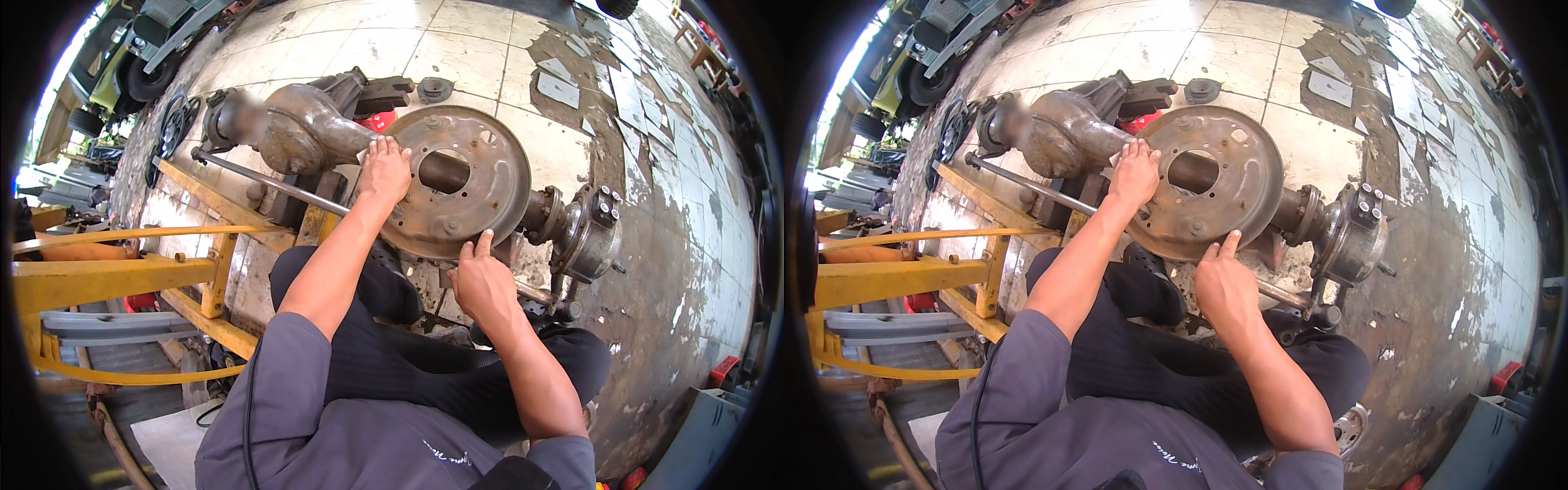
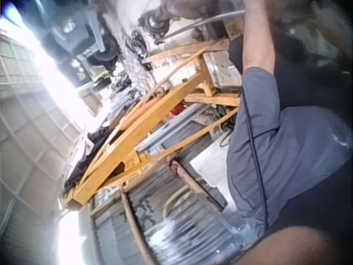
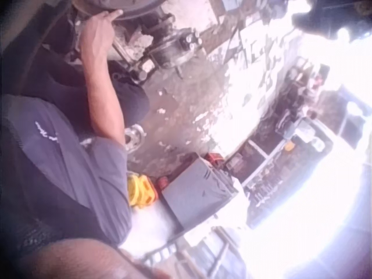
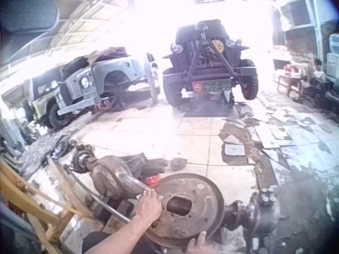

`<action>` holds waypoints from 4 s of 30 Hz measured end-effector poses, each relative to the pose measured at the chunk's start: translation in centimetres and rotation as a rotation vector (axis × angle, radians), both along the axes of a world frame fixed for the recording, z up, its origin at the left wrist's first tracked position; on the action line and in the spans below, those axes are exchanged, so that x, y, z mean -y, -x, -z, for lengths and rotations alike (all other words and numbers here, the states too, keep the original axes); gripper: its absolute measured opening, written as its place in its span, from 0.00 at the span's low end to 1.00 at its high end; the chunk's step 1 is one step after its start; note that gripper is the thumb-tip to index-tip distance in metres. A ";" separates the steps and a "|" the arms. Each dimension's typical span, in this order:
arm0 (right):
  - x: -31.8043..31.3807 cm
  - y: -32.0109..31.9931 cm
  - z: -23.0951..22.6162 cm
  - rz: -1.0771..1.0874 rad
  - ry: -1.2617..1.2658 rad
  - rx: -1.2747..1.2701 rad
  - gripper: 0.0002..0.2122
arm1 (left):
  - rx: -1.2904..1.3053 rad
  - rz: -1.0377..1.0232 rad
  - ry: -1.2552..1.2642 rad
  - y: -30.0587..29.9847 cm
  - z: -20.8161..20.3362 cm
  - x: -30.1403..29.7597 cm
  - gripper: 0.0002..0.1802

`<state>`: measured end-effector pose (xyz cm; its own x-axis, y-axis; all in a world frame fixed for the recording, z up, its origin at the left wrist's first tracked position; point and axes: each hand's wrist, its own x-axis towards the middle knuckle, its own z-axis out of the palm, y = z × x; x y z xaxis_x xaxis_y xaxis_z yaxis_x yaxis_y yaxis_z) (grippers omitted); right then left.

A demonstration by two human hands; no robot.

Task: The person scrubs a metal brake drum attached to a vehicle axle assembly using a small abrasive pad. The person rotates the drum to clean different sections of its surface.

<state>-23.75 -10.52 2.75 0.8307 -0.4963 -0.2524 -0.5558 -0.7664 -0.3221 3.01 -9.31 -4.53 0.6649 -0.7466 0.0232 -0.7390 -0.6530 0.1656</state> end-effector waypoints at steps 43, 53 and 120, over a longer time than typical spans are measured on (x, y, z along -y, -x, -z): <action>3.2 1.2 -0.8 0.040 0.053 0.469 0.12 | -0.421 -0.037 0.496 -3.9 -5.7 -4.9 0.36; 2.0 -9.6 1.2 0.044 0.281 0.636 0.14 | -0.458 -0.072 0.428 -5.9 -9.7 -4.8 0.33; 0.5 -0.3 1.1 -0.227 0.336 0.087 0.37 | -0.358 -0.026 0.343 -4.7 -10.0 -5.8 0.37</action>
<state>-23.45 -11.01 1.65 0.9395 -0.3412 -0.0313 -0.3426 -0.9368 -0.0714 7.72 -3.47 5.49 0.6940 -0.7193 0.0315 -0.5811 -0.5338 0.6143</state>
